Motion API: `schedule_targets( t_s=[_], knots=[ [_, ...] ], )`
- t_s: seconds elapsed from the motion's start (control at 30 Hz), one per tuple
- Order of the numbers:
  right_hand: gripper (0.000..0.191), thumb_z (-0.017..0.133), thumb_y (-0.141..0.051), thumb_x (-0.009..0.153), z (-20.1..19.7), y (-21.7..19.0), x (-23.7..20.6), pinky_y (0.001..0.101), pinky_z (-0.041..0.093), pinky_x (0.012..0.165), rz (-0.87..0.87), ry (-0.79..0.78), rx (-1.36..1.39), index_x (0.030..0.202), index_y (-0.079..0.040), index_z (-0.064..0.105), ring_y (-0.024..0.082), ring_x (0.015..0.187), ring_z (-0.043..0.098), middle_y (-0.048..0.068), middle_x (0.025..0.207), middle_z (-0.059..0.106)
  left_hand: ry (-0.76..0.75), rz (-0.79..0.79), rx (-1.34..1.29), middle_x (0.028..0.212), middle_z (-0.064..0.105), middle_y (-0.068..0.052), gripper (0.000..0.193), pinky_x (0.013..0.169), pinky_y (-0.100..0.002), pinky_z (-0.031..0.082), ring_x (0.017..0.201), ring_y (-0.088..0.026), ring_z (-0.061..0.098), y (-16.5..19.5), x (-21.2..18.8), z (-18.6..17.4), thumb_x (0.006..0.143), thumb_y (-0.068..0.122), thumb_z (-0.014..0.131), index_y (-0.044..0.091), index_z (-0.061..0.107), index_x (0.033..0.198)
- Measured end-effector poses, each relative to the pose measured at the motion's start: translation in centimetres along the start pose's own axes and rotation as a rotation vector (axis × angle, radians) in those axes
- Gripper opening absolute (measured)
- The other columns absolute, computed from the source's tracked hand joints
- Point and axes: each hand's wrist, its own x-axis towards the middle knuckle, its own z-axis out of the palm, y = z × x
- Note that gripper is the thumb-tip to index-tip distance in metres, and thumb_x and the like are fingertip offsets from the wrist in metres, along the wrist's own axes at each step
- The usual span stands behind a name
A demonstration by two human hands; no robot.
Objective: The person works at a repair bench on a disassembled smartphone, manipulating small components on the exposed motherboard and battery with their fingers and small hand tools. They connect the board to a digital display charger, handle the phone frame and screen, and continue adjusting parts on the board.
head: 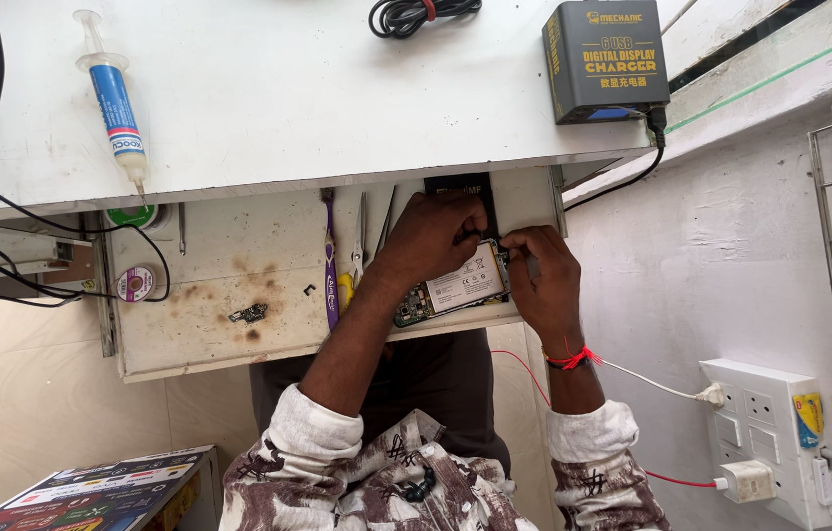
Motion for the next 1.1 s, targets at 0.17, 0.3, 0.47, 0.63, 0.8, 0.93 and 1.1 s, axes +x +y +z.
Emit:
schedule_targets(
  t_s=[0.17,0.3,0.47,0.63,0.8,0.93,1.1],
  knots=[
    [0.023,0.057,0.010,0.086,0.19,-0.14,-0.16,0.0332,0.055,0.069,-0.058,0.054,-0.036,0.095,-0.003,0.074,0.021,0.081,0.069,0.009,0.097,0.067,-0.016,0.019,0.042,0.083,0.066,-0.002,0.011,0.089,-0.043,0.048,0.087,-0.022,0.068,-0.01,-0.32,-0.13,0.084,0.009,0.073,0.018,0.072,0.090],
    [0.024,0.058,0.010,0.085,0.36,-0.20,-0.30,0.0341,0.055,0.069,-0.091,0.074,-0.072,0.095,-0.004,0.075,0.022,0.082,0.069,0.010,0.096,0.067,-0.005,0.082,0.045,0.088,0.067,0.001,0.020,0.094,-0.044,0.045,0.092,-0.020,0.067,-0.08,-0.47,0.08,0.084,0.007,0.069,0.023,0.076,0.094],
    [0.027,0.058,0.011,0.083,0.43,-0.17,-0.50,0.0337,0.054,0.068,-0.083,0.076,-0.105,0.096,-0.004,0.076,0.022,0.081,0.068,0.010,0.097,0.066,-0.031,0.086,0.080,0.090,0.067,0.002,0.026,0.097,-0.043,0.042,0.095,-0.018,0.066,-0.08,-0.47,0.37,0.085,0.005,0.067,0.025,0.077,0.098],
    [0.027,0.058,0.011,0.084,0.46,-0.04,-0.60,0.0332,0.054,0.067,-0.098,0.073,-0.118,0.097,-0.004,0.077,0.022,0.081,0.068,0.010,0.098,0.066,-0.045,0.090,0.096,0.091,0.067,0.001,0.028,0.095,-0.043,0.043,0.098,-0.019,0.066,-0.08,-0.53,0.35,0.086,0.003,0.064,0.025,0.077,0.099],
    [0.029,0.058,0.012,0.084,0.57,0.07,-0.69,0.0328,0.054,0.066,-0.097,0.093,-0.106,0.098,-0.004,0.078,0.021,0.082,0.069,0.010,0.098,0.066,-0.039,0.093,0.075,0.093,0.068,0.001,0.028,0.097,-0.044,0.042,0.099,-0.019,0.066,0.02,-0.41,0.44,0.087,0.003,0.064,0.024,0.077,0.099],
    [0.026,0.061,0.011,0.086,0.84,0.05,-0.79,0.0338,0.054,0.067,-0.119,0.097,-0.140,0.097,-0.004,0.078,0.022,0.082,0.069,0.010,0.098,0.066,-0.041,0.093,0.071,0.092,0.068,0.001,0.029,0.097,-0.043,0.042,0.099,-0.018,0.066,-0.05,-0.46,0.45,0.085,0.002,0.065,0.025,0.077,0.098],
    [0.018,0.064,0.009,0.085,1.01,-0.04,-0.76,0.0371,0.054,0.072,-0.186,0.091,-0.216,0.091,-0.004,0.074,0.025,0.085,0.068,0.009,0.098,0.067,-0.045,0.079,0.093,0.090,0.066,0.000,0.028,0.093,-0.044,0.043,0.097,-0.020,0.066,0.32,-0.46,0.15,0.087,0.003,0.065,0.024,0.076,0.101]
  ],
)
